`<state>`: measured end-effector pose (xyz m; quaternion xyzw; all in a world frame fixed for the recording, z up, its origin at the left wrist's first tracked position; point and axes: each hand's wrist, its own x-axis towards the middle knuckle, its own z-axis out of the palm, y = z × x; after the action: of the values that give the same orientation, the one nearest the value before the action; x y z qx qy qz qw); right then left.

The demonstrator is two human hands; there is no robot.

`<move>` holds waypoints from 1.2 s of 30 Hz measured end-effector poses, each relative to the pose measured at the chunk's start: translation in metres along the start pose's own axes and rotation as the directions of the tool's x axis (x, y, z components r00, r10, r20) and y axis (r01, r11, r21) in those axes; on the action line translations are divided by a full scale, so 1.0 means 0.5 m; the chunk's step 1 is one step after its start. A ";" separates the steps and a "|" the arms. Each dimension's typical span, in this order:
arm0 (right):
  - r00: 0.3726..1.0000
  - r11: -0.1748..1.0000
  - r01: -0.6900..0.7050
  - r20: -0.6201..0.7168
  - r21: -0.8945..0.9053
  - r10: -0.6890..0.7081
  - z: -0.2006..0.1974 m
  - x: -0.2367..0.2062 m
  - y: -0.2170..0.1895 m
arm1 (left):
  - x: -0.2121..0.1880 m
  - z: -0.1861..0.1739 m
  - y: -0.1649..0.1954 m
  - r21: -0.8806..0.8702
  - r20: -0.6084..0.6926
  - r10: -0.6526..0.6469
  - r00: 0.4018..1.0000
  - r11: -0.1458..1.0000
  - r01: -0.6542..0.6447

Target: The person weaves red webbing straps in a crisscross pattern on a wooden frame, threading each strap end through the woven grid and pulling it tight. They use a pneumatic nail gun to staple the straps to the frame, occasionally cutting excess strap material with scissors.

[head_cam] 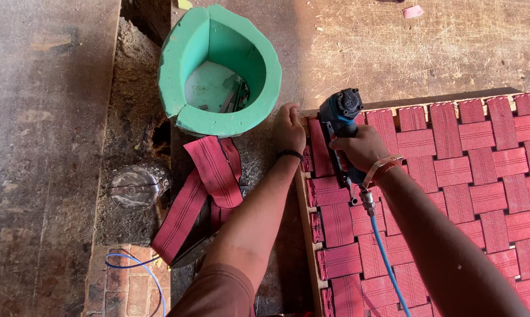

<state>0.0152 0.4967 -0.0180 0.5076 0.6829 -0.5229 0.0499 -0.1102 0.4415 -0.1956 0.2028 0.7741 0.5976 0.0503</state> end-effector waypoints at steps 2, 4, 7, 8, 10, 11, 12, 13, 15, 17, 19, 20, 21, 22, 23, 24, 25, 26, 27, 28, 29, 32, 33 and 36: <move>1.000 1.000 0.008 0.009 -0.005 -0.008 0.006 -0.002 -0.003 | -0.003 0.003 -0.005 -0.001 -0.003 -0.071 0.997 0.997 0.071; 1.000 1.000 0.007 0.011 -0.010 -0.007 0.016 -0.003 -0.007 | -0.004 0.004 -0.006 0.000 -0.005 -0.120 0.993 0.993 0.120; 1.000 0.999 0.027 0.016 -0.043 -0.027 0.025 -0.001 -0.014 | -0.006 0.001 -0.002 0.011 -0.005 -0.147 0.989 0.989 0.147; 0.999 0.999 0.023 0.025 -0.048 -0.021 0.025 -0.001 -0.015 | -0.005 0.000 -0.001 0.011 -0.004 -0.151 0.989 0.988 0.151; 0.999 0.998 0.008 0.036 -0.055 -0.006 0.016 -0.003 -0.012 | -0.006 -0.001 0.002 0.018 0.009 -0.140 0.990 0.990 0.140; 1.000 1.000 -0.007 0.020 -0.006 0.007 0.007 -0.005 -0.007 | -0.006 -0.002 0.003 0.025 0.015 -0.124 0.992 0.992 0.124; 1.000 0.999 -0.018 0.010 0.044 0.018 -0.004 -0.009 0.000 | -0.005 -0.002 0.003 0.036 0.016 -0.108 0.994 0.994 0.107; 1.000 0.995 -0.028 0.005 0.094 0.028 -0.016 -0.012 0.008 | -0.005 -0.001 0.003 0.063 0.015 -0.102 0.995 0.993 0.101; 0.999 0.994 -0.020 -0.048 0.110 0.026 -0.043 -0.019 0.027 | -0.006 0.001 0.003 0.110 0.030 -0.098 0.995 0.989 0.094; 0.996 0.994 -0.030 -0.080 0.109 0.039 -0.065 -0.022 0.047 | -0.005 0.004 0.002 0.087 0.042 -0.121 0.992 0.989 0.117; 0.995 0.995 -0.043 -0.091 0.093 0.051 -0.075 -0.018 0.060 | -0.005 0.006 0.001 0.077 0.034 -0.124 0.992 0.990 0.121; 0.995 0.994 -0.040 -0.087 0.105 0.049 -0.076 -0.015 0.064 | -0.005 0.007 0.001 0.080 0.027 -0.119 0.993 0.990 0.116; 0.996 0.992 -0.038 -0.081 0.118 0.047 -0.075 -0.011 0.067 | -0.006 0.007 0.001 0.085 0.020 -0.114 0.993 0.990 0.112; 0.996 0.991 -0.038 -0.076 0.132 0.048 -0.073 -0.008 0.068 | -0.006 0.007 0.001 0.088 0.023 -0.114 0.993 0.990 0.112; 0.997 0.991 -0.029 -0.067 0.130 0.038 -0.069 -0.005 0.068 | -0.007 0.006 0.001 0.092 0.028 -0.115 0.993 0.989 0.112; 0.998 0.992 -0.020 -0.060 0.128 0.028 -0.065 -0.002 0.067 | -0.007 0.006 0.001 0.094 0.034 -0.116 0.993 0.989 0.112; 0.998 0.992 -0.012 -0.053 0.126 0.018 -0.061 0.000 0.064 | -0.007 0.005 0.002 0.087 0.029 -0.108 0.994 0.991 0.105; 0.998 0.994 -0.023 -0.051 0.106 0.029 -0.058 0.002 0.061 | -0.006 0.005 0.003 0.080 0.023 -0.100 0.995 0.992 0.098; 0.998 0.996 -0.034 -0.052 0.087 0.039 -0.057 0.005 0.058 | -0.005 0.004 0.004 0.072 0.018 -0.092 0.996 0.993 0.090; 0.997 0.997 -0.046 -0.051 0.066 0.049 -0.056 0.007 0.054 | -0.004 0.003 0.005 0.079 0.025 -0.100 0.995 0.992 0.098; 0.997 0.997 -0.055 -0.055 0.057 0.058 -0.058 0.011 0.050 | -0.003 0.003 0.005 0.088 0.030 -0.109 0.994 0.990 0.106; 0.995 0.996 -0.076 -0.058 0.051 0.079 -0.062 0.019 0.045 | -0.004 0.000 0.005 0.101 0.030 -0.088 0.996 0.991 0.085; 0.996 0.995 -0.074 -0.050 0.060 0.077 -0.063 0.017 0.048 | -0.005 0.001 0.004 0.100 0.026 -0.071 0.997 0.993 0.068; 0.994 0.992 -0.074 -0.068 0.103 0.082 -0.062 0.000 0.072 | -0.011 0.003 0.001 0.127 0.033 -0.080 0.996 0.989 0.075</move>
<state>0.0562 0.5181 -0.0279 0.5542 0.6367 -0.5358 0.0201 -0.1047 0.4410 -0.1966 0.1866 0.8163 0.5415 0.0752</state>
